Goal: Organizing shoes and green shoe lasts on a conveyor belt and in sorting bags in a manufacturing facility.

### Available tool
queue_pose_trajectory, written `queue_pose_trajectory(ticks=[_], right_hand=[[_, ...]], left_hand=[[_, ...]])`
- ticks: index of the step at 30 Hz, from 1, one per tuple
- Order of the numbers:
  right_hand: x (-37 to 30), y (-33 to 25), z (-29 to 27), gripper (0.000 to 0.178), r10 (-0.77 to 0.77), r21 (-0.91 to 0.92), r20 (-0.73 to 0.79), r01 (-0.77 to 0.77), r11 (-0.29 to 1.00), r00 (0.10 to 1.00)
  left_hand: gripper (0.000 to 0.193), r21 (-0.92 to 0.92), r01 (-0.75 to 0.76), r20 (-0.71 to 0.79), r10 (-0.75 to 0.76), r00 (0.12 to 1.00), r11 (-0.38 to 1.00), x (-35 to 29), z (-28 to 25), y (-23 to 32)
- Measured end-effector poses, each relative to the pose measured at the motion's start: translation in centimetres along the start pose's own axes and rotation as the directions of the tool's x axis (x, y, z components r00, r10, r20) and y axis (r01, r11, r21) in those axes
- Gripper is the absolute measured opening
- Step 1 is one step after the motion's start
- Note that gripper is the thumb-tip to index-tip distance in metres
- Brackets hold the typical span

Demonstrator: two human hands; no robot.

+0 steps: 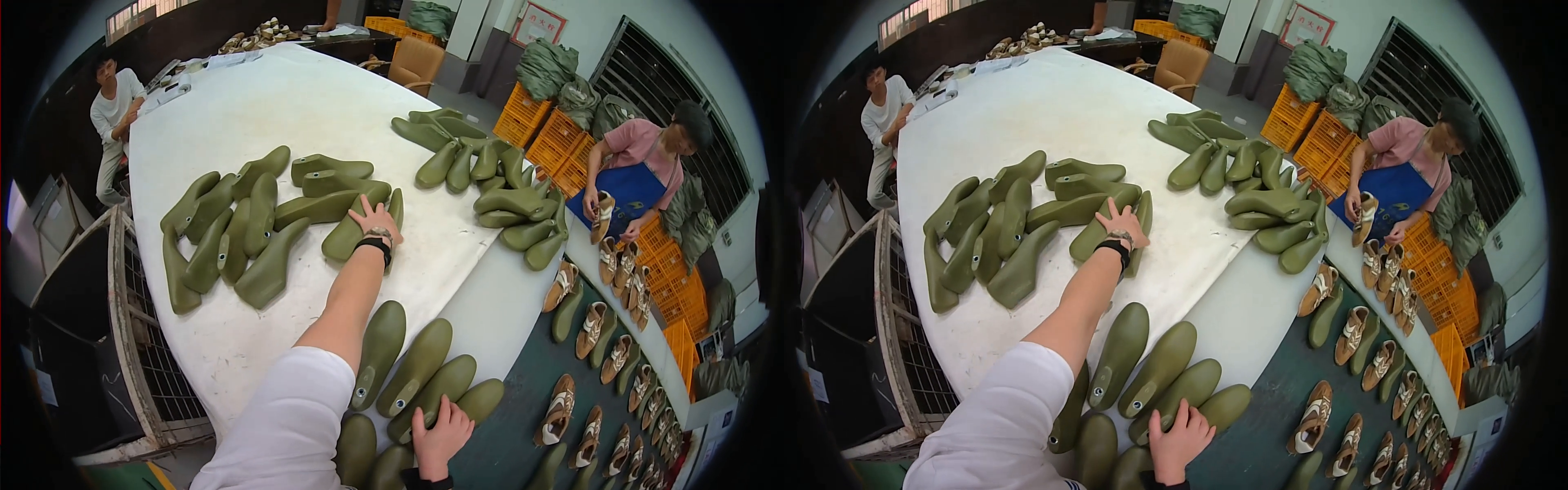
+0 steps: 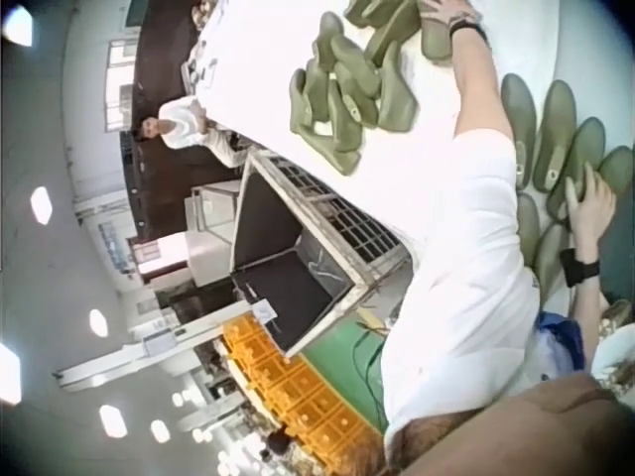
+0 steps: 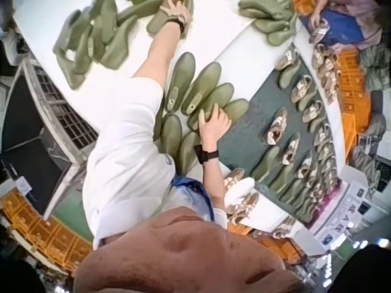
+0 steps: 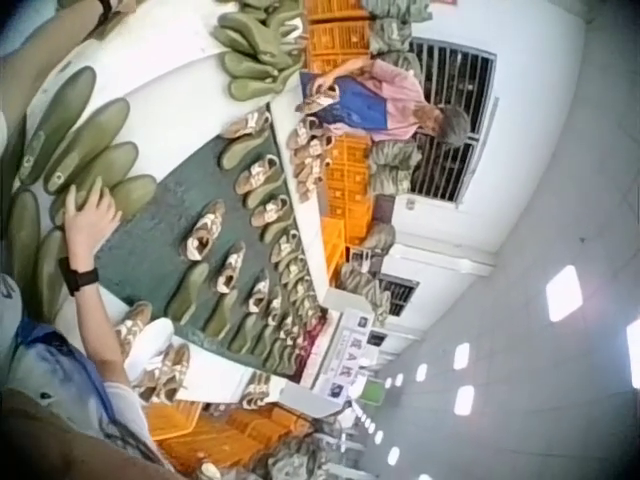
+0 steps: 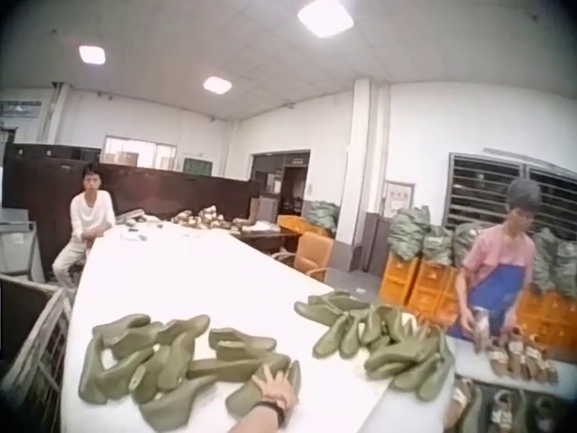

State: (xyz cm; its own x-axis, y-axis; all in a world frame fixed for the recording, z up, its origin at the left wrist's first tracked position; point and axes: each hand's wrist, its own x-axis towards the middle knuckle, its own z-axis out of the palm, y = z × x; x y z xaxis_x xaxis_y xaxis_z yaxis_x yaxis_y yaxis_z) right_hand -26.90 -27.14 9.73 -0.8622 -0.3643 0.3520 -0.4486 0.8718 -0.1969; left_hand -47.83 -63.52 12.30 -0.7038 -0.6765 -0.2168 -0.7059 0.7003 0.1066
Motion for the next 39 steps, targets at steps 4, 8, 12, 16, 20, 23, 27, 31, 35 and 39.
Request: queue_pose_trajectory(ticks=[4, 8, 12, 16, 20, 23, 27, 31, 35, 39], right_hand=[[0.7, -0.2, -0.3, 0.052, -0.003, 0.019, 0.001, 0.003, 1.000, 1.000], [1.4, 0.6, -0.1, 0.050, 0.011, 0.009, -0.028, -0.011, 1.000, 1.000], [1.4, 0.4, -0.5, 0.046, -0.023, 0.005, -0.028, 0.023, 1.000, 0.999], [1.6, 0.0, -0.5, 0.046, -0.059, 0.000, -0.037, 0.059, 0.998, 0.998], [0.9, 0.0, -0.1, 0.047, -0.068, -0.006, -0.017, 0.068, 0.998, 0.998], [1.2, -0.3, -0.1, 0.046, -0.081, -0.016, -0.032, 0.081, 0.997, 0.996], [1.7, 0.0, 0.0, 0.045, -0.059, -0.020, -0.018, 0.058, 0.998, 0.998], [1.5, 0.8, 0.6, 0.045, -0.041, -0.026, -0.035, 0.040, 0.999, 0.999], [1.5, 1.6, 0.8, 0.042, -0.021, -0.010, -0.058, 0.021, 1.000, 0.998], [1.3, 1.4, 0.6, 0.040, -0.025, -0.007, -0.061, 0.024, 1.000, 0.998]], left_hand=[[0.066, 0.047, -0.057, 0.199, 0.047, 0.979, 0.997, -0.4, -1.7, -1.2], [0.067, 0.011, -0.429, 0.039, 0.428, 0.903, 0.903, -5.2, 3.5, -2.8], [0.072, -0.143, -0.589, -0.176, 0.565, 0.806, 0.795, -9.0, 5.7, -8.1], [0.073, -0.082, -0.693, -0.569, 0.537, 0.622, 0.716, -4.2, 3.3, -9.3], [0.076, -0.151, -0.255, -0.287, 0.205, 0.936, 0.955, -0.6, 2.8, -10.6], [0.072, -0.104, -0.275, -0.235, 0.245, 0.941, 0.956, -2.0, 3.6, -9.8], [0.064, -0.143, -0.440, -0.249, 0.398, 0.883, 0.887, -6.9, 4.7, -8.7], [0.065, -0.252, -0.448, -0.264, 0.385, 0.885, 0.858, -11.5, 6.4, -10.4], [0.063, -0.372, -0.476, -0.176, 0.443, 0.879, 0.797, -16.1, 6.7, -12.8], [0.065, -0.638, -0.425, 0.003, 0.554, 0.832, 0.642, -16.9, 5.3, -18.0]])
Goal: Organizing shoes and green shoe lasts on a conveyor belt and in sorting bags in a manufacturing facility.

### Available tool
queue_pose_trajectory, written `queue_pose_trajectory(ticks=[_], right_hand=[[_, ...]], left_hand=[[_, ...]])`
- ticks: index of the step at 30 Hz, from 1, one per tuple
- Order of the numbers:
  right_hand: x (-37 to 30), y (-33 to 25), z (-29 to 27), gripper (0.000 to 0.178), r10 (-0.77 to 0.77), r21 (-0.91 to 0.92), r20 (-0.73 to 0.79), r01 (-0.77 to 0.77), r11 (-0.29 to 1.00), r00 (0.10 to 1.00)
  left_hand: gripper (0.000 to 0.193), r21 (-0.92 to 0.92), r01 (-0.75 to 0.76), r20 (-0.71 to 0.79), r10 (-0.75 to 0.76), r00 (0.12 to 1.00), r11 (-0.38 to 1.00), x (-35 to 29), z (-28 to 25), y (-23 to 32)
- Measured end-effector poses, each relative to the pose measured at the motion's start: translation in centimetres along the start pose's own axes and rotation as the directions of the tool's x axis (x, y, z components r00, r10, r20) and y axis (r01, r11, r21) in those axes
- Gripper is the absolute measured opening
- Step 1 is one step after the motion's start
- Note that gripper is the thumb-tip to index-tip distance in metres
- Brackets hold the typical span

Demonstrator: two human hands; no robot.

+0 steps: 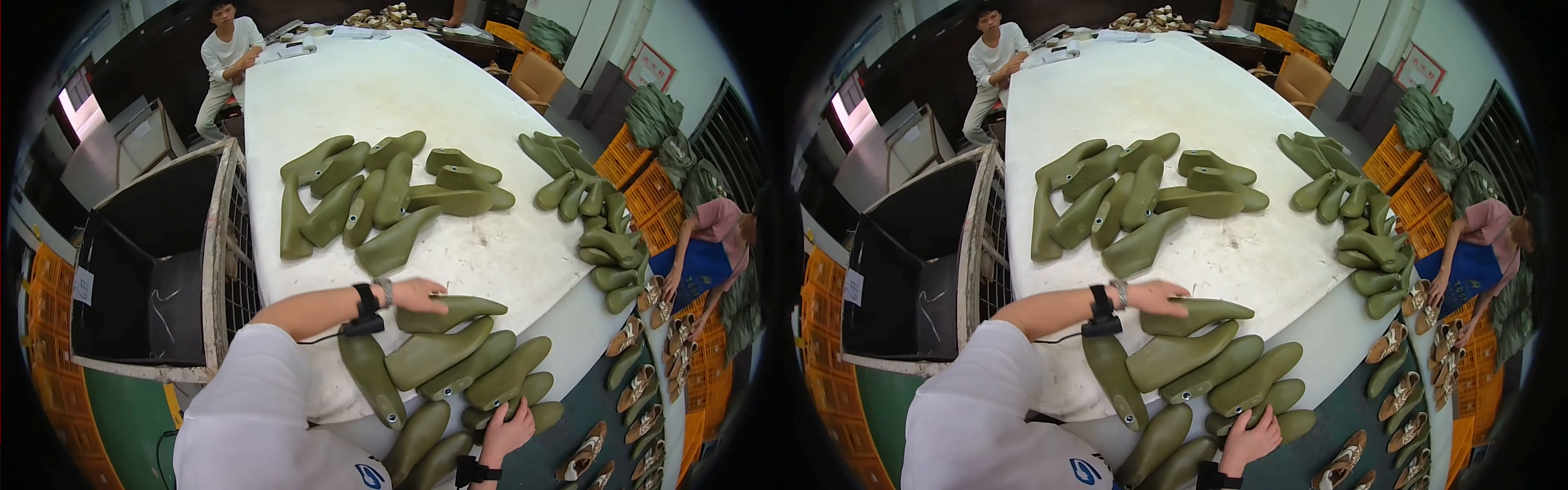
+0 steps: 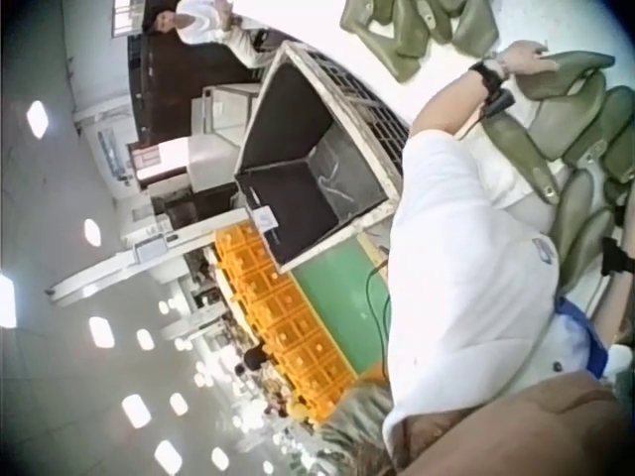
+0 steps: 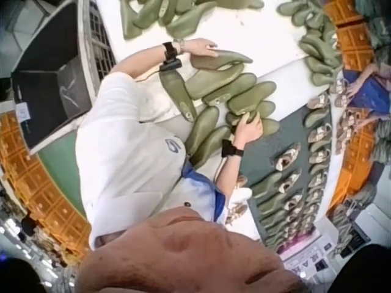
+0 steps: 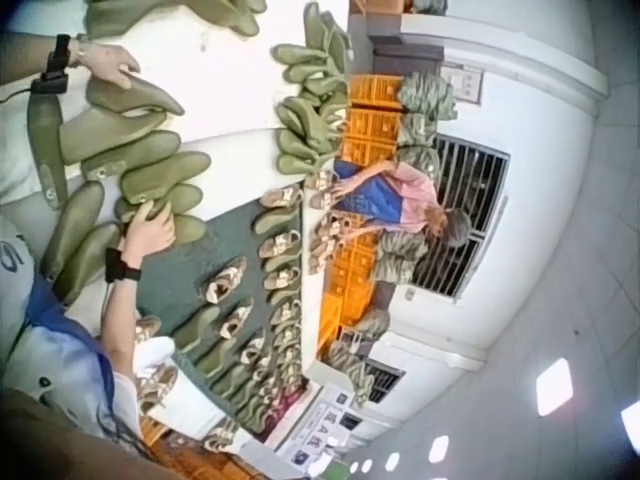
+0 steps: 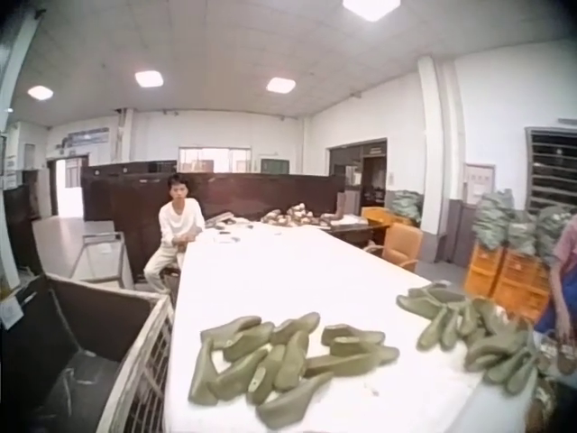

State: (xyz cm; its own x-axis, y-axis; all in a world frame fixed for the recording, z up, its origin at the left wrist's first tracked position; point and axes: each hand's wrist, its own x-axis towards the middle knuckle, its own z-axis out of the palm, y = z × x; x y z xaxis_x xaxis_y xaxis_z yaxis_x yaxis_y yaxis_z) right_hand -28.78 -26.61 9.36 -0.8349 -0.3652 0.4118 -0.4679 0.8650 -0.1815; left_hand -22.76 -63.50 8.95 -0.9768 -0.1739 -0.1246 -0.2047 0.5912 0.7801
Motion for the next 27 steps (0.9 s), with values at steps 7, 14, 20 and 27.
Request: queue_pose_trajectory(ticks=[7, 14, 20, 27], right_hand=[[0.2, -0.6, -0.5, 0.041, 0.019, -0.010, 0.017, -0.018, 1.000, 1.000], [0.0, 0.2, -0.3, 0.042, 0.021, -0.039, 0.000, -0.021, 0.999, 1.000], [-0.2, -0.3, 0.3, 0.043, -0.020, 0.008, -0.007, 0.020, 1.000, 1.000], [0.3, -0.1, -0.3, 0.045, 0.003, -0.040, -0.013, -0.004, 0.999, 1.000]], left_hand=[[0.083, 0.168, 0.538, -0.647, -0.320, 0.692, 0.826, -1.8, -13.0, -8.6], [0.096, 0.137, 0.738, -0.663, -0.493, 0.563, 0.660, 4.8, -12.8, -5.4], [0.082, -0.140, 0.731, -0.750, -0.554, 0.363, 0.668, 9.5, -11.9, -9.1], [0.077, 0.084, 0.249, -0.586, -0.154, 0.796, 0.965, 3.2, -8.8, -8.6]])
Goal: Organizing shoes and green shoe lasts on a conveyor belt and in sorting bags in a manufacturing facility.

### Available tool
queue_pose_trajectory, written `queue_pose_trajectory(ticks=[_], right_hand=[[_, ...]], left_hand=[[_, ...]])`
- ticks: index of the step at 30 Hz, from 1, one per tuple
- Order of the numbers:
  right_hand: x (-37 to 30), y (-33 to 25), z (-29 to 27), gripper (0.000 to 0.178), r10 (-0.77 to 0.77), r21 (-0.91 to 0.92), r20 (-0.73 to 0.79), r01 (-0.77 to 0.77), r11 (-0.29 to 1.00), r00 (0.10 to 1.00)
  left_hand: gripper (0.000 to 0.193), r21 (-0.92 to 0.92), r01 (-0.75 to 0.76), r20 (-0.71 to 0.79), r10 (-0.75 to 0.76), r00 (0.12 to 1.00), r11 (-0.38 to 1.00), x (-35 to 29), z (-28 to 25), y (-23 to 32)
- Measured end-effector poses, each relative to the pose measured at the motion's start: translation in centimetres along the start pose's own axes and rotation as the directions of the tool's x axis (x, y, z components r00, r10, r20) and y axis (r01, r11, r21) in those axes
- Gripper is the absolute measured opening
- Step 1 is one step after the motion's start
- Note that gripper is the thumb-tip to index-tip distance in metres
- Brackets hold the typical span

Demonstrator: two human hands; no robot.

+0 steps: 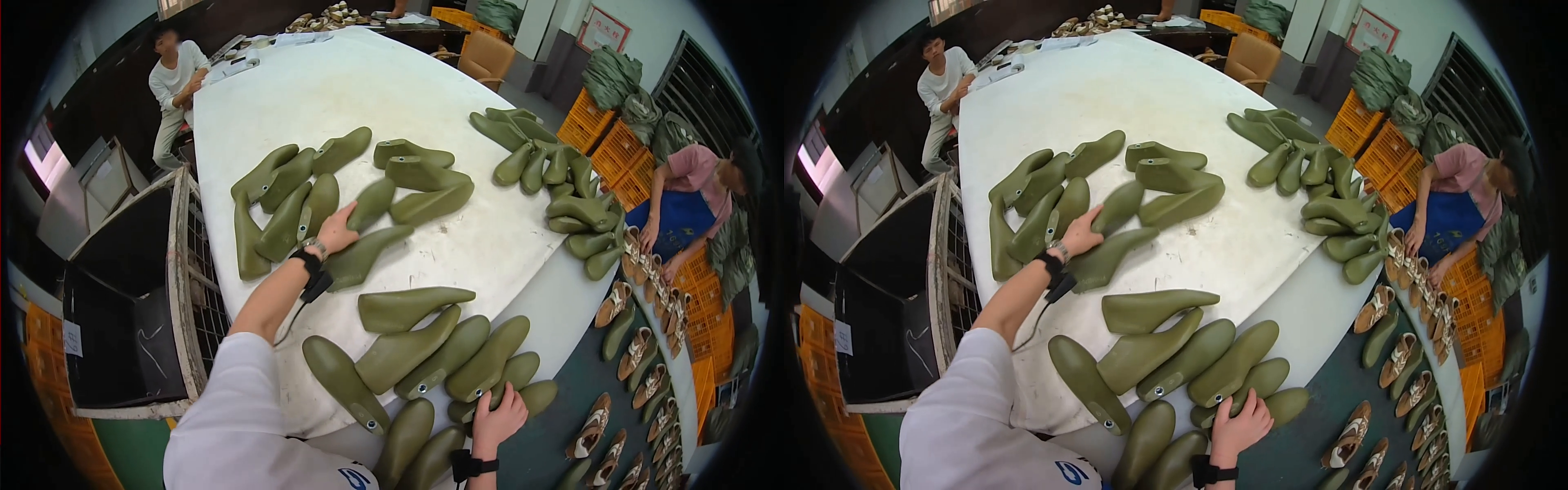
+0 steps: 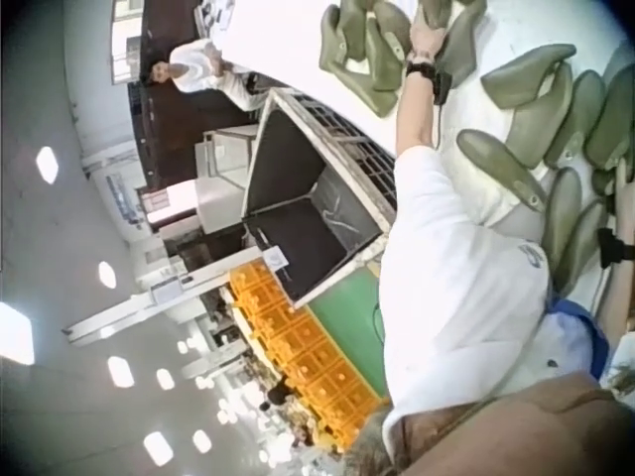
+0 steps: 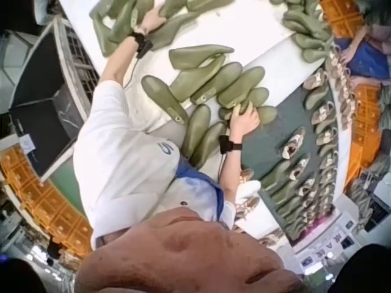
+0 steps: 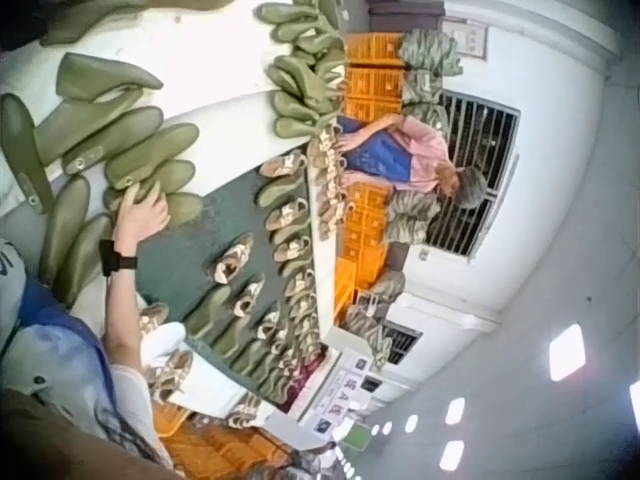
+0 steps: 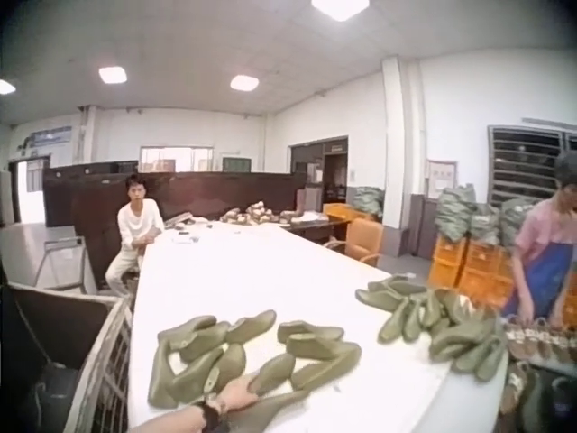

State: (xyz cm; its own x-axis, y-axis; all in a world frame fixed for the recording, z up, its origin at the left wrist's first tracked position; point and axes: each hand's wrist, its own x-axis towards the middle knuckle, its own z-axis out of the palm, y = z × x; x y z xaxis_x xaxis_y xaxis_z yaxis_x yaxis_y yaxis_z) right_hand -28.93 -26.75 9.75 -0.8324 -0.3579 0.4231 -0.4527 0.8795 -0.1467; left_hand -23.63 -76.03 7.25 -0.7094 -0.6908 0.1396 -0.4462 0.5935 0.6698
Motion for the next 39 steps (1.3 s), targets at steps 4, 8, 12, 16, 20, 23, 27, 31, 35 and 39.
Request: queue_pose_trajectory(ticks=[4, 8, 12, 16, 20, 23, 27, 31, 35, 39], right_hand=[[0.1, -0.4, -0.2, 0.042, 0.029, 0.057, 0.021, -0.031, 0.998, 0.999], [0.0, -0.6, -0.4, 0.041, 0.057, 0.067, 0.024, -0.058, 0.996, 0.998], [-0.1, -0.1, -0.5, 0.042, 0.072, 0.041, 0.018, -0.073, 0.996, 0.997], [0.0, -0.7, -0.6, 0.041, 0.087, 0.049, -0.001, -0.087, 0.995, 0.996], [-0.1, -0.4, -0.6, 0.039, 0.110, 0.079, -0.029, -0.107, 0.991, 0.994], [-0.1, -0.4, -0.6, 0.040, 0.111, 0.057, -0.023, -0.110, 0.992, 0.994], [-0.2, -0.7, -0.7, 0.040, 0.084, 0.031, -0.021, -0.083, 0.996, 0.996], [-0.3, 0.2, -0.4, 0.041, 0.072, 0.032, 0.006, -0.072, 0.997, 0.997], [0.0, 0.1, -0.8, 0.041, 0.048, 0.009, 0.018, -0.048, 0.999, 0.999], [1.7, -1.7, -3.1, 0.046, 0.110, 0.015, 0.191, -0.115, 0.993, 0.976]], left_hand=[[0.077, -0.118, -0.189, 0.341, 0.218, 0.914, 0.975, -5.4, -2.2, 2.5], [0.081, -0.283, 0.053, 0.696, 0.167, 0.698, 0.958, -7.9, -2.3, 2.4], [0.088, -0.310, 0.130, 0.807, 0.188, 0.560, 0.942, -10.3, -3.1, 4.5], [0.095, 0.187, -0.093, 0.856, -0.116, 0.505, 0.978, -9.4, -3.6, 6.6], [0.095, 0.102, -0.105, 0.680, 0.007, 0.733, 0.989, -8.0, -3.0, 8.1], [0.088, 0.227, -0.308, 0.694, 0.068, 0.716, 0.924, -5.2, -3.8, 9.1], [0.084, 0.377, -0.280, 0.593, 0.002, 0.805, 0.883, 1.7, -4.4, 8.2], [0.068, 0.538, -0.263, 0.428, 0.009, 0.904, 0.801, 10.8, -3.4, 7.5], [0.056, 0.516, -0.077, 0.163, -0.009, 0.987, 0.853, 17.2, -3.1, 7.5], [0.056, 0.559, -0.005, 0.126, -0.080, 0.989, 0.829, 23.9, -0.5, 3.3]])
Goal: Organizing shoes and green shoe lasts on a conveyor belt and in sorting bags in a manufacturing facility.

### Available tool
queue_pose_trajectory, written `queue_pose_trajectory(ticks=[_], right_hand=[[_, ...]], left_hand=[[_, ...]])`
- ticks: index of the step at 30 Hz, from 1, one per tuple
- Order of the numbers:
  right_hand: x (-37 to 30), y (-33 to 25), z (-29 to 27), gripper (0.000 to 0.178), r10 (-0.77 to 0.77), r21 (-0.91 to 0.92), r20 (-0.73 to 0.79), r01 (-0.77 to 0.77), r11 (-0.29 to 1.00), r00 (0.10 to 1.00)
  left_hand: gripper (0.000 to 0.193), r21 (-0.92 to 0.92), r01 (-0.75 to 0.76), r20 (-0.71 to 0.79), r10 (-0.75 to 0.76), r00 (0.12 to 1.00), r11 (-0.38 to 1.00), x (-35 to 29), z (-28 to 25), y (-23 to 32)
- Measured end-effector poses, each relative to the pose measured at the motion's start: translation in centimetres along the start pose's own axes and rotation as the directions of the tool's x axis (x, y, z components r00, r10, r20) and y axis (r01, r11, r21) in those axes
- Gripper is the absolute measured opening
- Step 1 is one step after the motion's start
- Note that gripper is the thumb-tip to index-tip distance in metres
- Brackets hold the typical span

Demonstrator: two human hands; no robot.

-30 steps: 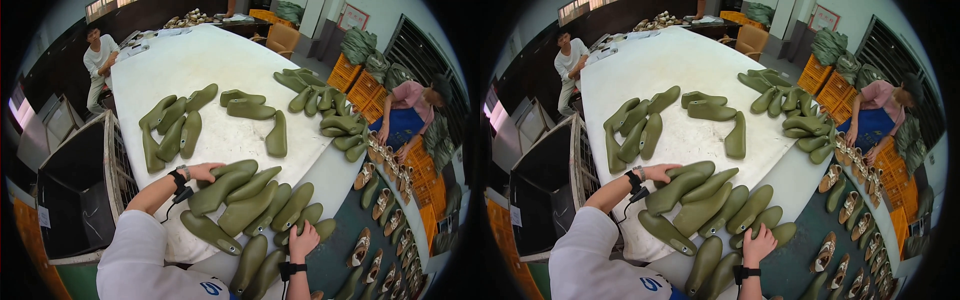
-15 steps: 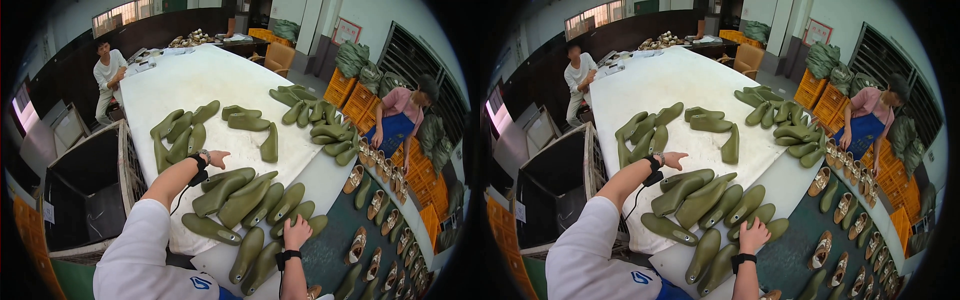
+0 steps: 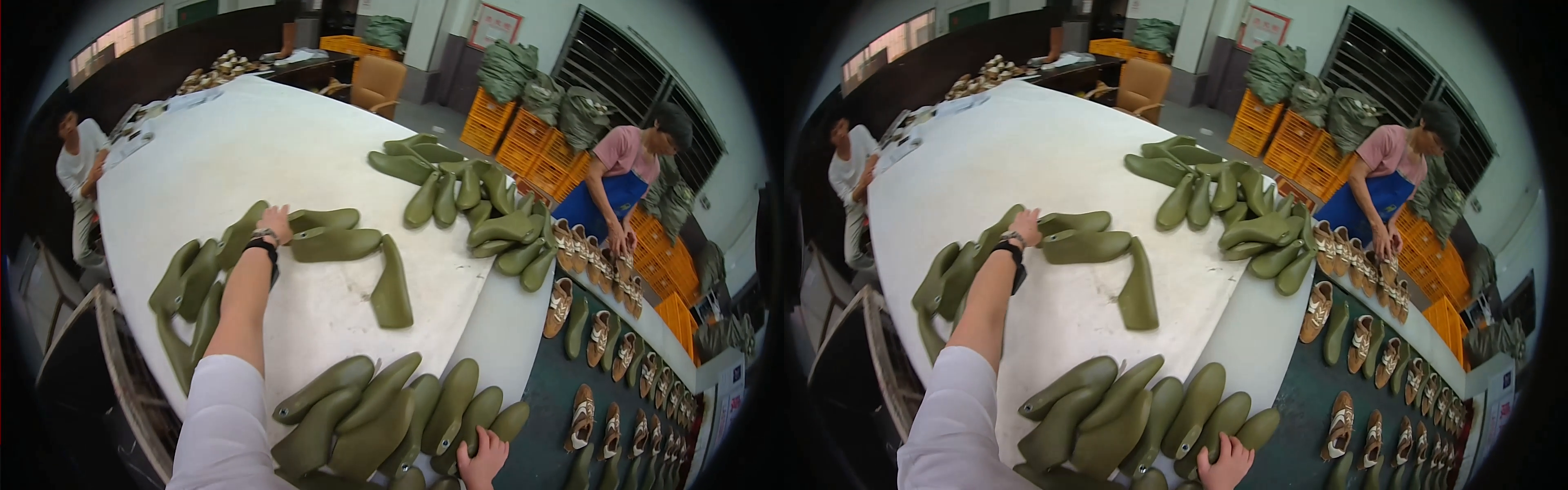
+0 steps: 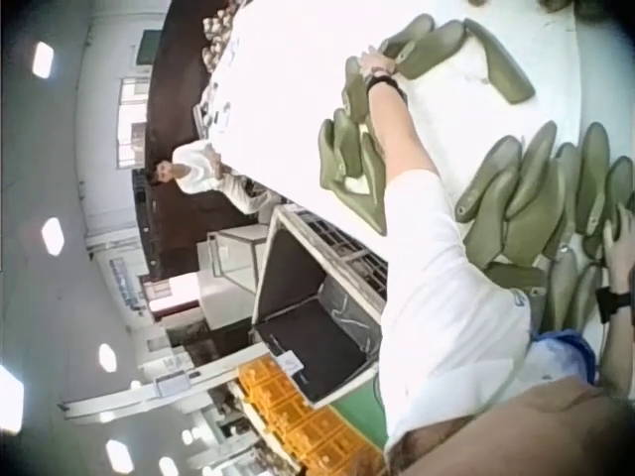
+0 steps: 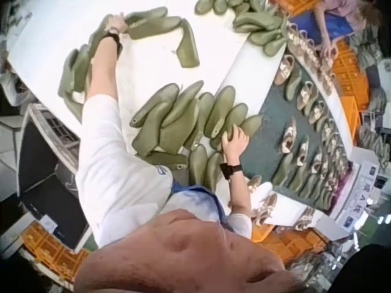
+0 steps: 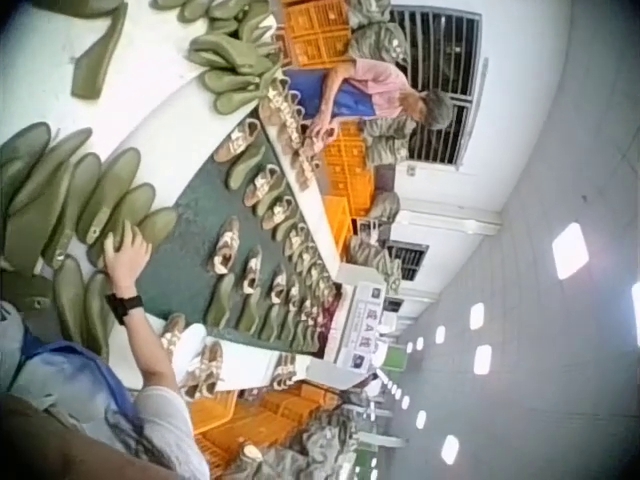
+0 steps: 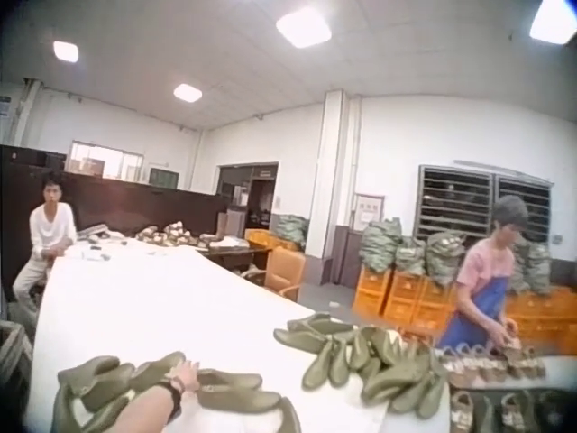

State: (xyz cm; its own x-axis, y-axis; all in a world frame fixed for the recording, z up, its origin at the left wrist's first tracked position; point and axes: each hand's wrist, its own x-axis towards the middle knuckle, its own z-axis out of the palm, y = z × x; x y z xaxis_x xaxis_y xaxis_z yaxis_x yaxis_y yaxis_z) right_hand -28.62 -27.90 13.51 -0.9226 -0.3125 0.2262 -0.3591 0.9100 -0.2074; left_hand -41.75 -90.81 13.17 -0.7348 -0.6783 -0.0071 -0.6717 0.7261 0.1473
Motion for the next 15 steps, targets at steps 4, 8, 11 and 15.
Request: queue_pose_trajectory(ticks=[4, 8, 11, 15], right_hand=[[0.3, -0.5, -0.6, 0.046, 0.036, -0.012, 0.014, -0.036, 0.999, 0.999], [1.1, -1.4, -0.2, 0.046, 0.021, -0.034, 0.078, -0.019, 0.999, 0.997], [0.3, -1.7, -0.4, 0.045, 0.034, -0.047, 0.065, -0.031, 0.998, 0.997], [0.5, -1.2, -0.2, 0.044, 0.015, -0.052, 0.051, -0.013, 0.999, 0.999]], left_hand=[[0.042, -0.093, -0.056, 0.016, 0.058, 0.998, 0.994, 4.2, 3.1, 0.5], [0.052, -0.345, -0.103, -0.024, 0.101, 0.995, 0.933, 3.7, 4.2, 0.8], [0.049, -0.453, -0.319, -0.093, 0.312, 0.945, 0.833, 5.5, 5.6, 7.3], [0.056, -0.454, -0.439, -0.014, 0.487, 0.873, 0.775, 4.1, 7.5, 13.6]])
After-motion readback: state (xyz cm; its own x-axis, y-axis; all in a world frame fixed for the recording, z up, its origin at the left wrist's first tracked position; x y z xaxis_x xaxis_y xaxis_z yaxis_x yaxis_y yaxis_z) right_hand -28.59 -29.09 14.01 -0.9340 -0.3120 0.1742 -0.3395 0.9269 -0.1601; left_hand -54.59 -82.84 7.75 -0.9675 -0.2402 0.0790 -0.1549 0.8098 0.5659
